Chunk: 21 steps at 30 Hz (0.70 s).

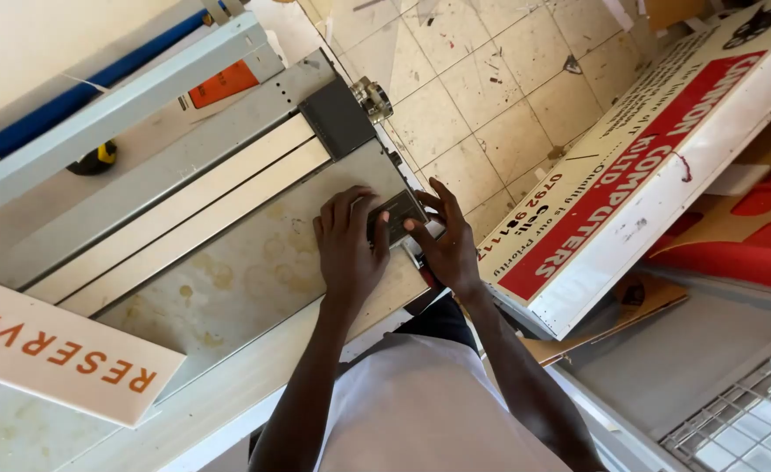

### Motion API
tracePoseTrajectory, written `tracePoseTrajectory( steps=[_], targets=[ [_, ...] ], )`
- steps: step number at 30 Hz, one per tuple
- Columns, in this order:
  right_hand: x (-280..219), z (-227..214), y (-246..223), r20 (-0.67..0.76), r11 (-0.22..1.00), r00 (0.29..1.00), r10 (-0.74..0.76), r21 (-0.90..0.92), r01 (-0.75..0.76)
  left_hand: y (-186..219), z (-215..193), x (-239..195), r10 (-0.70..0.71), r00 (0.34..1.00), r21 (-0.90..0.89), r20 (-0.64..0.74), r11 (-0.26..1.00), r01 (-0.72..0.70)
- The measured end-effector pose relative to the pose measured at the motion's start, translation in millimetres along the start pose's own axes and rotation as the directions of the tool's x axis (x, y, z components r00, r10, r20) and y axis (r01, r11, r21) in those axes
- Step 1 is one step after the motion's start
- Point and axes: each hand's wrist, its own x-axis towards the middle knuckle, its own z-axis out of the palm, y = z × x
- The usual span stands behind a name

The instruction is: Heating and bending acrylic 'RESERVED' signs into a tent shape using a heat bending machine.

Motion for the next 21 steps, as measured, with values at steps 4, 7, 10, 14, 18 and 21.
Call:
tracePoseTrajectory(
  steps=[4,7,10,14,18,21],
  targets=[
    [12,-15,0,0.083,0.997,0.996,-0.045,-0.063,0.050,-1,3,2,-0.026,0.999,0.044,-0.035,0.999,0.028],
    [23,-35,2,0.219,0.990,0.971,-0.091,-0.083,0.112,3,5,2,-0.022,0.998,0.111,-0.063,0.993,0.029],
    [47,-56,-11,0.406,0.997,0.911,-0.071,0.008,0.074,8,8,9,-0.071,0.987,0.149,-0.147,0.984,0.093],
    [50,-72,-18,0.556,0.989,0.829,-0.064,-0.073,0.125,19,10,6,-0.021,0.981,0.261,-0.191,0.963,0.072],
    [68,-77,-16,0.645,0.980,0.750,-0.144,-0.012,0.198,14,9,6,0.021,0.966,0.281,-0.258,0.958,0.055],
    [72,-89,-18,0.684,0.981,0.714,-0.151,0.013,0.196,6,16,-1,0.011,0.943,0.293,-0.333,0.952,0.092]
  ],
)
